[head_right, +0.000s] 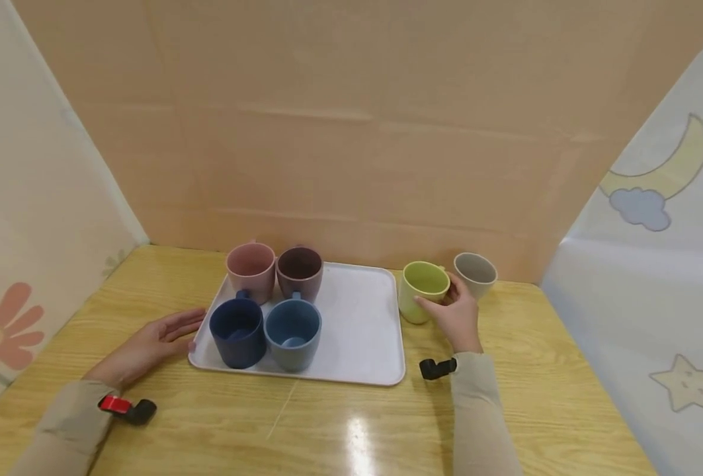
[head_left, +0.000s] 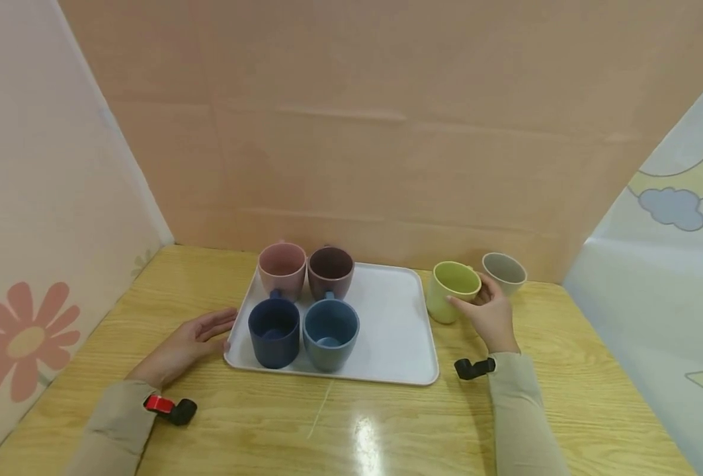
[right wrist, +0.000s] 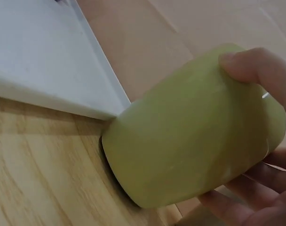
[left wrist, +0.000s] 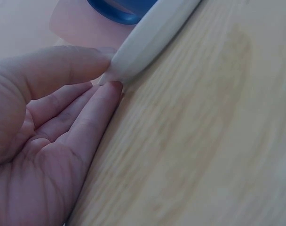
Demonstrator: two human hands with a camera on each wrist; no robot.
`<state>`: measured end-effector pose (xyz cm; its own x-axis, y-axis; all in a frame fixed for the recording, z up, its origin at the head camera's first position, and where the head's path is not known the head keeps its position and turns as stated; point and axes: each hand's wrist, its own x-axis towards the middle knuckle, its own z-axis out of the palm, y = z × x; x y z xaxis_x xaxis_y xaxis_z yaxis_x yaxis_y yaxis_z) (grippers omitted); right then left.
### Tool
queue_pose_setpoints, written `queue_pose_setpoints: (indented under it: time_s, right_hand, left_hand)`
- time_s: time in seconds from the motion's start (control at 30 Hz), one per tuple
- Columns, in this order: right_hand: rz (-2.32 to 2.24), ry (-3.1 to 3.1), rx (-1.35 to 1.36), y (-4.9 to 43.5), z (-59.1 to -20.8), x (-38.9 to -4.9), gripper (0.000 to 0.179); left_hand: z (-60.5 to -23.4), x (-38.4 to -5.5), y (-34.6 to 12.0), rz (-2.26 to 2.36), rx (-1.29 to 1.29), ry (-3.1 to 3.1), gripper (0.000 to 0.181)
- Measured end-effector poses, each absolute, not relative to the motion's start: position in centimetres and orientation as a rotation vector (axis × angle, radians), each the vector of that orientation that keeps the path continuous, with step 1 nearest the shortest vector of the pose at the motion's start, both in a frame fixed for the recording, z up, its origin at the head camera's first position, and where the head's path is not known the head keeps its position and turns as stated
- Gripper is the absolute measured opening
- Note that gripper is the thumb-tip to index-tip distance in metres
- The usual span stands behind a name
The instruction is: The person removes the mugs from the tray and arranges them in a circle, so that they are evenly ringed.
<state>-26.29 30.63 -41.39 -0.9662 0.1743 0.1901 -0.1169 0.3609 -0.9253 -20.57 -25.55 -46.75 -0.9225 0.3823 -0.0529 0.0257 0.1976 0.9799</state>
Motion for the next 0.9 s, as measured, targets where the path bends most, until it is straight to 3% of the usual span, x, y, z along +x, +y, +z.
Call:
queue_pose_setpoints:
  time_s: [0.57, 0.9]
  right_hand:
    - [1.537, -2.618, 0.081, 34.2, -40.8, -25.4, 0.096]
    - [1.232, -2.771, 0.084, 34.6, -38.6, -24.5, 0.096]
  left_hand:
    - [-46.8, -20.4, -25.5, 1.788, 0.405, 2.192, 0.070]
    - [-46.7, -20.6, -25.6, 1.757, 0.396, 2.223, 0.070]
